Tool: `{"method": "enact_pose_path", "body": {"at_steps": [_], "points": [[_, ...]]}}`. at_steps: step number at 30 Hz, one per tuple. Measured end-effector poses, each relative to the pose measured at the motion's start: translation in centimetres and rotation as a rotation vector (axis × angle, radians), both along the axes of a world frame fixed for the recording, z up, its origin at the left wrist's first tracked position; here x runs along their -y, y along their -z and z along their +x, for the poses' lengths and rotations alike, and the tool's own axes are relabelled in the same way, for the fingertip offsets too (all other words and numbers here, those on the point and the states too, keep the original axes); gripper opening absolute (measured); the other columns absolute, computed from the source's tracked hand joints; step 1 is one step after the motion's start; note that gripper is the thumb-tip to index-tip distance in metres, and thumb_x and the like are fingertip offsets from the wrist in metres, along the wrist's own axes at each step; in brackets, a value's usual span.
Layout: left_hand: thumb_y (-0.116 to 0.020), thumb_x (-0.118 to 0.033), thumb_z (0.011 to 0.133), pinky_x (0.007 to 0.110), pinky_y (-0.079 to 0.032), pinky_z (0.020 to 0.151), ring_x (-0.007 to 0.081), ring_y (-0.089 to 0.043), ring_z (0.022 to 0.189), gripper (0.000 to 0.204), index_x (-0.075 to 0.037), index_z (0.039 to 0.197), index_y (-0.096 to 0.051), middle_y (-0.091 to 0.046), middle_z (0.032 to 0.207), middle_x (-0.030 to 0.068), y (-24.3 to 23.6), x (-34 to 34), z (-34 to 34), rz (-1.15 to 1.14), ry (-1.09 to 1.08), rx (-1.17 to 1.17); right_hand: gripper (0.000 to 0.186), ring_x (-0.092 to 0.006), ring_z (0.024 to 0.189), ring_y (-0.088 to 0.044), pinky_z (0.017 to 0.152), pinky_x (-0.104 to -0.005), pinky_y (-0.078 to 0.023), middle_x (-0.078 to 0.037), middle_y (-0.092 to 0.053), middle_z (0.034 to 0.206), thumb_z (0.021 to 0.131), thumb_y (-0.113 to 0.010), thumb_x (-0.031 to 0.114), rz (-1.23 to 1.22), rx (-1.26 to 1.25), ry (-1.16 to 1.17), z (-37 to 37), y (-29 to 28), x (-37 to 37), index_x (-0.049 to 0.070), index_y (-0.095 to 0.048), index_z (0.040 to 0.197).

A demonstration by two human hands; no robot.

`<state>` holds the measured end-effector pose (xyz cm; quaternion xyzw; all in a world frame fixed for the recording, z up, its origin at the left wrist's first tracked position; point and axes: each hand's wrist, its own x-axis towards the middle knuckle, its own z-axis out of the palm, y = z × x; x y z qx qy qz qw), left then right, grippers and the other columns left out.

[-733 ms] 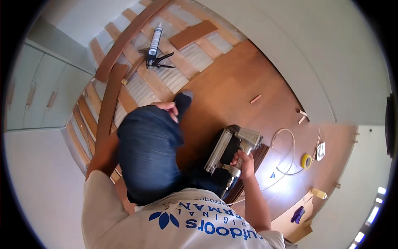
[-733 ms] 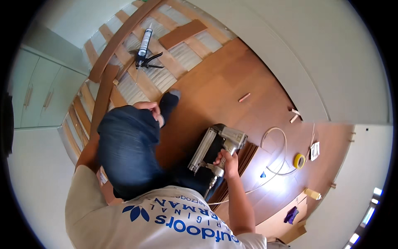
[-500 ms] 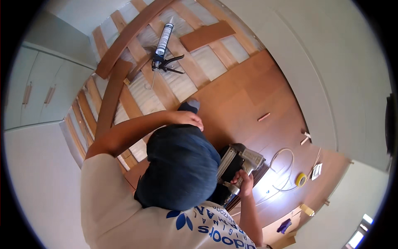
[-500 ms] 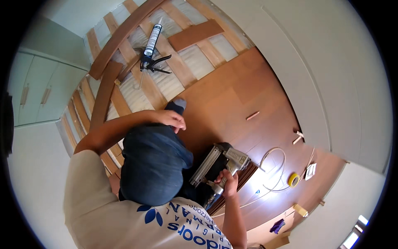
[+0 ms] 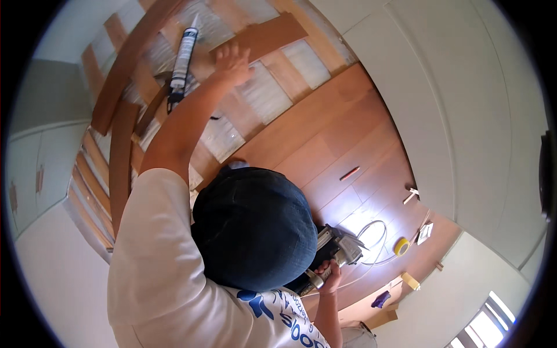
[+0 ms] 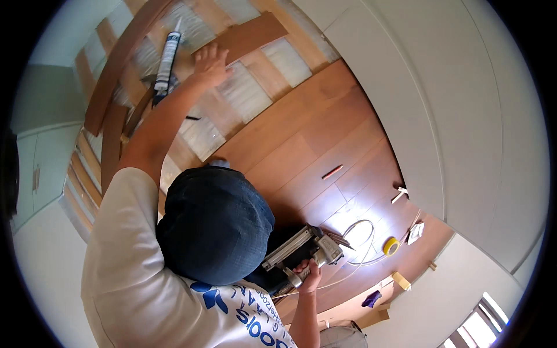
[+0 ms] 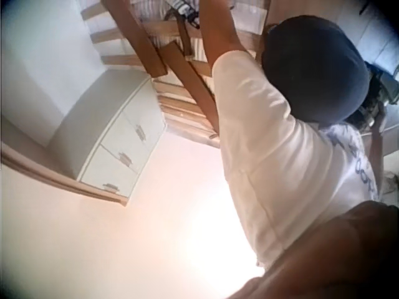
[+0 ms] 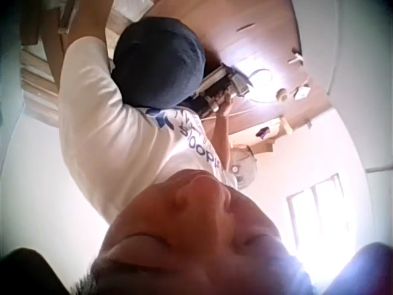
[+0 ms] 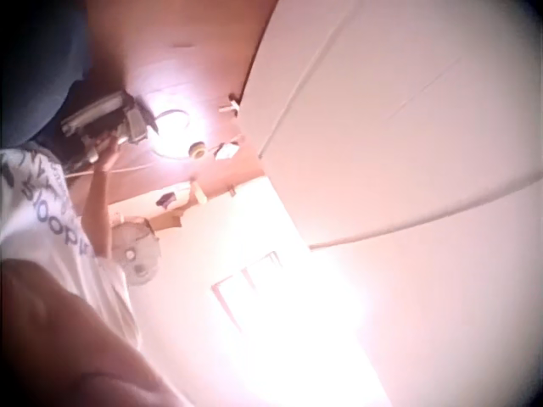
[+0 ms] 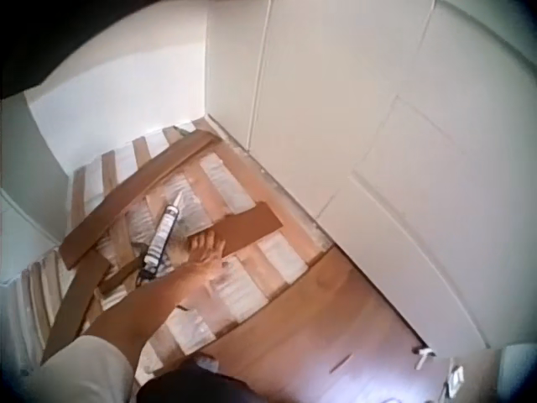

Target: The person positions wood planks on a subfloor, applies adhesive using a caulking gun, and secures the planks using a hammer and a pneumatic nail gun.

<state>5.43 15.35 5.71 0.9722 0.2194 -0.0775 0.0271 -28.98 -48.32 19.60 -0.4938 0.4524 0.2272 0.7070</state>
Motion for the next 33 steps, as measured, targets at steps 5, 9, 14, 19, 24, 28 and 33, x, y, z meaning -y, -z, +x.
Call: {"method": "enact_pose_path", "body": {"at_steps": [5, 9, 14, 19, 24, 28, 33], "points": [[-0.069, -0.052, 0.093, 0.056, -0.022, 0.125, 0.0437, -0.029, 0.153, 0.081, -0.023, 0.162, -0.039, -0.03, 0.167, 0.0224, 3.5, -2.9, 2.2, -0.055, 0.039, 0.056, 0.031, -0.0213, 0.064, -0.062, 0.061, -0.039, -0.057, -0.007, -0.06, 0.076, 0.104, -0.061, 0.031, -0.097, 0.02, 0.01, 0.6, -0.6, -2.4, 0.005, -0.06, 0.087], [-0.071, -0.051, 0.092, 0.057, -0.025, 0.123, 0.0417, -0.032, 0.151, 0.078, -0.022, 0.159, -0.044, -0.032, 0.167, 0.0212, 6.2, -4.5, 2.5, -0.024, 0.119, 0.293, 0.027, -0.021, 0.064, -0.062, 0.061, -0.0378, -0.058, -0.008, -0.06, 0.074, 0.102, -0.065, 0.03, -0.272, -0.004, -0.091, 7.8, -5.1, -10.1, 0.005, -0.058, 0.092], [-0.071, -0.028, 0.09, 0.06, -0.038, 0.111, 0.0389, -0.049, 0.136, 0.052, -0.01, 0.138, -0.063, -0.057, 0.143, 0.018, 5.7, -3.8, 3.1, -0.073, -0.029, 0.447, 0.029, -0.0164, 0.065, -0.064, 0.061, -0.03, -0.053, -0.008, -0.066, 0.075, 0.094, -0.072, 0.026, -0.402, 0.101, -0.826, 22.4, -8.0, -18.1, 0.002, -0.061, 0.105], [-0.063, -0.021, 0.09, 0.055, -0.058, 0.077, 0.0378, -0.071, 0.092, 0.019, -0.006, 0.088, -0.074, -0.073, 0.089, 0.0169, 2.6, 9.6, 0.5, -0.85, 0.503, -0.09, 0.02, -0.0155, 0.063, -0.066, 0.059, -0.0302, -0.053, -0.007, -0.065, 0.069, 0.088, -0.066, 0.021, -0.317, 0.096, -1.304, 37.7, -7.0, -24.7, 0.003, -0.06, 0.092], [-0.059, -0.02, 0.093, 0.047, -0.055, 0.089, 0.0294, -0.071, 0.095, 0.018, -0.011, 0.086, -0.073, -0.075, 0.085, 0.0073, 8.7, 17.1, -4.3, -1.126, 0.884, 0.183, 0.032, -0.0192, 0.073, -0.072, 0.068, -0.031, -0.058, -0.011, -0.069, 0.087, 0.091, -0.065, 0.001, -0.37, -0.025, -1.326, 43.7, -3.0, -34.0, 0.001, -0.053, 0.121], [-0.059, -0.02, 0.092, 0.045, -0.052, 0.093, 0.0289, -0.07, 0.095, 0.016, -0.011, 0.091, -0.073, -0.075, 0.086, 0.0058, 7.3, 15.7, -4.0, -1.149, 0.952, 0.187, 0.055, -0.0173, 0.076, -0.07, 0.072, -0.0317, -0.06, -0.021, -0.068, 0.128, 0.089, -0.06, -0.003, -0.281, -0.139, -1.567, 46.8, -0.4, -35.9, -0.003, -0.045, 0.142], [-0.058, -0.019, 0.093, 0.045, -0.052, 0.095, 0.0284, -0.069, 0.095, 0.018, -0.011, 0.095, -0.074, -0.072, 0.085, 0.0082, 8.1, 15.7, -4.2, -1.285, 0.86, 0.209, 0.059, -0.0146, 0.073, -0.067, 0.07, -0.0327, -0.06, -0.016, -0.065, 0.14, 0.088, -0.059, -0.002, -0.231, -0.073, -1.549, 48.1, 0.8, -37.3, -0.004, -0.045, 0.146]]}}
